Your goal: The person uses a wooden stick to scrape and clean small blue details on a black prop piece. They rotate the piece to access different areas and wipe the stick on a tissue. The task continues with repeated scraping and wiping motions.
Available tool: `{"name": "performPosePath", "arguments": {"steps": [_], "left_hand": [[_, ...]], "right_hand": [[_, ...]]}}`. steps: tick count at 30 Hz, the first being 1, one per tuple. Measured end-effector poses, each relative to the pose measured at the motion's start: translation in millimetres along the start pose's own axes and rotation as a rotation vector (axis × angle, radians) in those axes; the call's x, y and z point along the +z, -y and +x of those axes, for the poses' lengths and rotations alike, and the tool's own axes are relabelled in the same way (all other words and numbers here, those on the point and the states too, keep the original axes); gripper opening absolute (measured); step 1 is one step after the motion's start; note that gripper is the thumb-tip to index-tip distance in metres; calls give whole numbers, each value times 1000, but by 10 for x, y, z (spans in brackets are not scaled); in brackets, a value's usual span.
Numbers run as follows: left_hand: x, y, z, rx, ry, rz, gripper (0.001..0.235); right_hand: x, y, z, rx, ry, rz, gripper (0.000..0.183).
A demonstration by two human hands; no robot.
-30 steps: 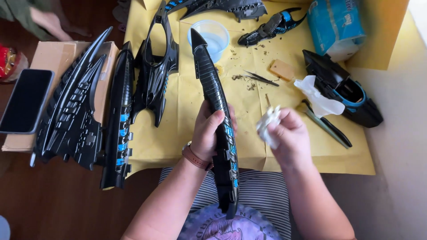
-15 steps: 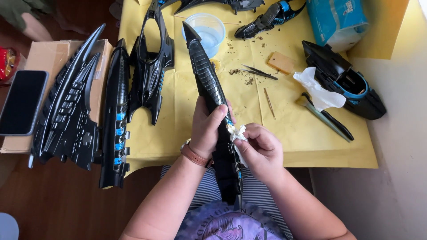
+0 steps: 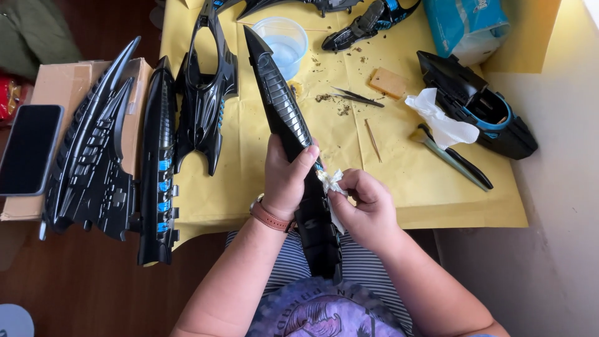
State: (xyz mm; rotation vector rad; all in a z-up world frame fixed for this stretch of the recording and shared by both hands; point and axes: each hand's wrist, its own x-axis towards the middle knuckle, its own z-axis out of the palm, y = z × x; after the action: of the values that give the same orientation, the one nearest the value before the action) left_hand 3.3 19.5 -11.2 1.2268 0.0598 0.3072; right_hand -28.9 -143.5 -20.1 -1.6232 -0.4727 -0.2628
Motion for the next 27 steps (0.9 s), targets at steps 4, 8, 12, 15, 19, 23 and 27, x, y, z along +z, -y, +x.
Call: {"name": "performPosePath", "arguments": {"steps": [4, 8, 12, 15, 19, 23, 27], "left_hand": [[45, -120, -50, -98, -20, -58, 35], [30, -93, -26, -92, -2, -116, 38], [50, -71, -45, -96, 29, -163, 42], [5, 15, -17, -62, 56, -172, 41], [16, 4, -32, -37, 53, -147, 40], [19, 12, -61, -33, 46, -142, 38], [16, -34, -50, -78, 60, -213, 39]], "right_hand": [[-146, 125, 19, 21, 37, -243, 15], [-272, -40, -74, 204, -126, -15, 9], [-170, 36, -116, 232, -116, 164, 13], [-102, 115, -63, 107, -48, 244, 12], [-20, 41, 26, -18, 30, 292, 11], [-38, 76, 71, -169, 87, 45, 12], [-183, 9, 23, -82, 23, 68, 8]]}}
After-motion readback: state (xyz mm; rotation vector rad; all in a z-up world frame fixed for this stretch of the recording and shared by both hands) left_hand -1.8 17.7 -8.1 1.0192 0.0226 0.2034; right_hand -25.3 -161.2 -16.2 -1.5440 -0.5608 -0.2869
